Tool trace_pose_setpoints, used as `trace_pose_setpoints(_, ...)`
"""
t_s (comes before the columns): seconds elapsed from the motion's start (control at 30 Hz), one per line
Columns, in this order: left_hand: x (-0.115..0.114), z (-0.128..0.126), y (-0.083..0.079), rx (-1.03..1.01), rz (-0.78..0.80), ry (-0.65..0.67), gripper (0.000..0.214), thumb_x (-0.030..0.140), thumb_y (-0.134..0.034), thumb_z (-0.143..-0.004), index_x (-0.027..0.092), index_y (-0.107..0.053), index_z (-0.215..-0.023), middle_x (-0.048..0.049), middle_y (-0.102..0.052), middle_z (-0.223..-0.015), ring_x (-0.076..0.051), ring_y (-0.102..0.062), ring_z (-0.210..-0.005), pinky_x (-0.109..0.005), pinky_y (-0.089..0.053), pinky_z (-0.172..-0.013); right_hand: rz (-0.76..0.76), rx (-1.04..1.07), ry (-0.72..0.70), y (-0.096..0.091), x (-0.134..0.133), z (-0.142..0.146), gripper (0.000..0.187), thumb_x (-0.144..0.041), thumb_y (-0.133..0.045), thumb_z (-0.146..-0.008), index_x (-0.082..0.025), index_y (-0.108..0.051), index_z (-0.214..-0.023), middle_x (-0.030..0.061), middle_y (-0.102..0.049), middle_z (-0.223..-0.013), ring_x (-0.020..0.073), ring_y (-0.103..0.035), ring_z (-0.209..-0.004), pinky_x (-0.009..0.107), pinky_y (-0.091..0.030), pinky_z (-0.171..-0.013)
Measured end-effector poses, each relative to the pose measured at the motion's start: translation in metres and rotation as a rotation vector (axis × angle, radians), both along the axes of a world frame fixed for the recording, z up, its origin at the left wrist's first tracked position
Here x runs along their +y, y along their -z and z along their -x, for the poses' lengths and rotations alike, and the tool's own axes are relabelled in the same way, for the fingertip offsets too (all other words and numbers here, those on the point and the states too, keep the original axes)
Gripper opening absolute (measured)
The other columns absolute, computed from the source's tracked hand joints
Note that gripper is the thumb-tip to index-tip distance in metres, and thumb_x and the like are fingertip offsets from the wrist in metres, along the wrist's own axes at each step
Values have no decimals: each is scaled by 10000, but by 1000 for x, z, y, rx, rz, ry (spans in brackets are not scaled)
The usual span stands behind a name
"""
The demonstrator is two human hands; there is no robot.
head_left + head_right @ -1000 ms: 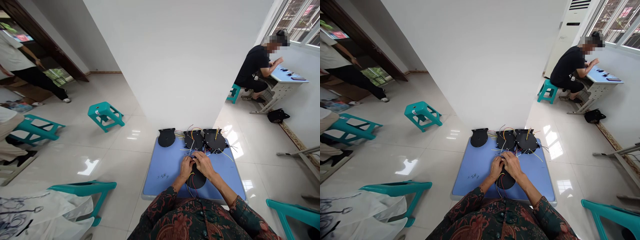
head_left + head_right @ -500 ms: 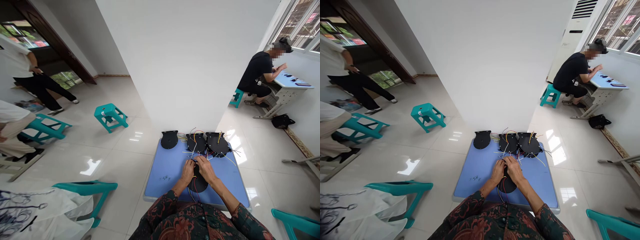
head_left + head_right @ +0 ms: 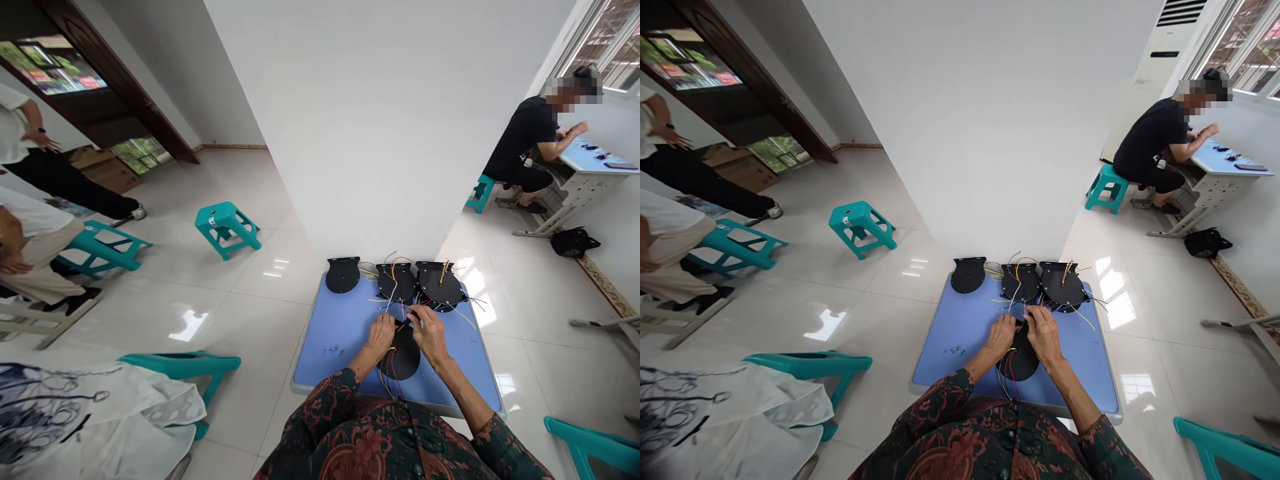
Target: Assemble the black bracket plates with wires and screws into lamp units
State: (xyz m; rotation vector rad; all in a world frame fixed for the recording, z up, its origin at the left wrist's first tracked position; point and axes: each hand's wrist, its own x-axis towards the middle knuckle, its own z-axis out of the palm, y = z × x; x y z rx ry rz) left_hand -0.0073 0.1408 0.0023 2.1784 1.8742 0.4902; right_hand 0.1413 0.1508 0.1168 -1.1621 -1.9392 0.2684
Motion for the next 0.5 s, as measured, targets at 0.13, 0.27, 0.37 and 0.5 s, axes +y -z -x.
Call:
trace_pose_setpoints(0.13,2,-4,-4,-1,25,-43,201,279,-499,-1031,126,-629,-1043,-162,-660,-1021,-279,-655,-959,-345,-525,-790,68,30,22,-3,-3,-3,207,-275,-483,-1012,-214,-681,-1003,81,-729,-940,220,-676,-888,361,-542,-837)
trace_pose_setpoints(0.27,-8,14,-11,-25,32,-91,203,316,-499,-1038,155,-623,-1034,-120,-664,-995,-253,-648,-951,-325,-513,-796,95,52,45,-3,-7,-5,222,-318,-491,-1008,-217,-688,-985,83,-739,-937,223,-684,-877,364,-542,-837)
trace_pose_setpoints(0.37,-33,51,-14,-31,24,-147,161,290,-522,-1027,179,-629,-981,-96,-662,-981,-254,-625,-964,-341,-508,-818,116,57,67,-2,-10,-11,230,-351,-509,-1000,-213,-691,-970,79,-741,-919,219,-685,-845,344,-545,-794)
trace_pose_setpoints(0.5,-80,113,-10,11,-92,-282,145,261,-541,-1014,182,-646,-954,-87,-659,-966,-257,-598,-929,-383,-505,-853,178,60,82,4,-15,-18,236,-371,-525,-982,-210,-696,-966,76,-751,-923,217,-686,-820,321,-538,-726)
